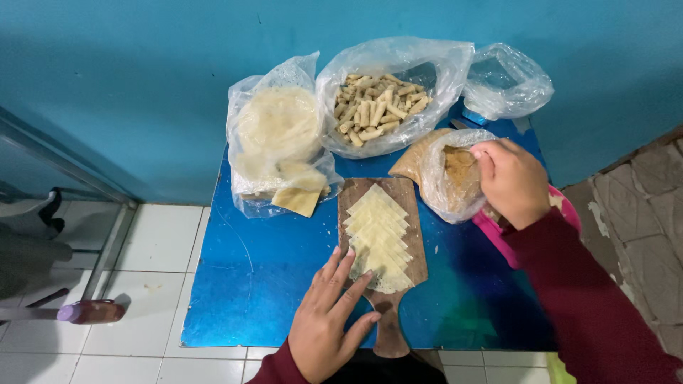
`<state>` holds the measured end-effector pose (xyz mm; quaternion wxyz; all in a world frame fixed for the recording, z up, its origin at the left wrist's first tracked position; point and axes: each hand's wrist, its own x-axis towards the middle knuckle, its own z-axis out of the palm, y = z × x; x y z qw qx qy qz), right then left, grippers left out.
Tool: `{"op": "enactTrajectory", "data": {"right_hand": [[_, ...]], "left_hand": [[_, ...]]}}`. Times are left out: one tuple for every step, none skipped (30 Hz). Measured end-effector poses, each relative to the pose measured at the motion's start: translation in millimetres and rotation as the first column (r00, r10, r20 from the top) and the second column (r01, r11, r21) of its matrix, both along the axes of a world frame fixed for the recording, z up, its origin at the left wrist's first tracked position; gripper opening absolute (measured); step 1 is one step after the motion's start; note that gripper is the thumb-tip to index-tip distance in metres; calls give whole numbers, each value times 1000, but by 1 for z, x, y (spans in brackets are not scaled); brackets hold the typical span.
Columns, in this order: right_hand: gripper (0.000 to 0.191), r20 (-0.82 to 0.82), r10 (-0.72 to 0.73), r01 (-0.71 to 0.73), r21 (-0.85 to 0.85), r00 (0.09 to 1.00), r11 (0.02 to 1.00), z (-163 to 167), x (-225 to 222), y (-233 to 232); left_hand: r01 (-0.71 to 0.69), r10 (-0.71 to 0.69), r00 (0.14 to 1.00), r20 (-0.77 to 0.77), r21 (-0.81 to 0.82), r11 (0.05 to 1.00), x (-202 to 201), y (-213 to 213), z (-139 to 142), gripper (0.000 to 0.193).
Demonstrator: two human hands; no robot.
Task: The person places a square pastry wrapper on a wooden board, spoons filling from a pink bowl onto it, sprinkles brown powder from a plastic bag over the filling, then folds the wrapper over the filling and sets the folded piece aside. They repeat this filling and folding cycle with additional wrappers.
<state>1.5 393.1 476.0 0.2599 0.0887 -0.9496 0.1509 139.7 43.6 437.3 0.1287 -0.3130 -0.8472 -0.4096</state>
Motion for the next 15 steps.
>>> {"op": "enactTrajectory", "data": {"right_hand": [[13, -1, 0, 0, 4, 1000, 1000, -2, -2, -1], [14, -2, 1, -1, 8, 1000, 1000, -5, -5, -1], [15, -21, 16, -17, -30, 1000, 999, -8, -8, 1], [16, -38, 32, -34, -67, 999, 997, -11, -11, 3], [16, -57, 46, -52, -105, 997, 993, -14, -14, 7], [17, -4, 12, -13, -187, 1000, 982, -17, -16, 12], [18, 52, -17, 30, -265, 999, 964, -20, -18, 17], [19, 110, -41, 76, -339, 993, 938, -21, -19, 22], [19, 118, -51, 91, -360, 992, 928, -25, -20, 27], [20, 128, -61, 106, -381, 990, 919, -28, -21, 30], [20, 138, -71, 121, -401, 988, 908, -30, -22, 34], [19, 151, -67, 130, -462, 986, 877, -31, -22, 36], [19, 163, -62, 139, -519, 985, 843, -32, -23, 38], [18, 175, -57, 149, -574, 983, 805, -31, -23, 39], [18, 173, -39, 136, -596, 984, 792, -31, -23, 40]], "left_hand": [[-6, 6, 1000, 1, -1, 1000, 1, 2, 0, 53], [-14, 14, 1000, 1, -2, 1000, 3, 4, 1, 52], [-23, 23, 1000, 1, -1, 1000, 4, 5, 2, 52], [-33, 33, 999, 3, 0, 999, 5, 5, 2, 51], [-43, 43, 999, 4, 1, 999, 6, 5, 3, 50], [-53, 53, 999, 6, 1, 999, 7, 5, 3, 49], [-67, 66, 998, 18, 9, 998, 8, 4, 3, 48], [-80, 79, 996, 30, 16, 997, 8, 4, 4, 46], [-92, 91, 995, 42, 23, 995, 8, 3, 3, 44], [-108, 107, 994, 38, 20, 994, 8, 3, 4, 44], [-123, 123, 992, 34, 18, 992, 7, 2, 4, 43], [-139, 138, 990, 29, 16, 990, 6, 2, 5, 42], [-148, 147, 988, 38, 17, 989, 4, 2, 4, 42], [-157, 156, 987, 47, 19, 987, 2, 2, 6, 42], [-167, 165, 985, 55, 20, 986, 1, 3, 7, 41]]}}
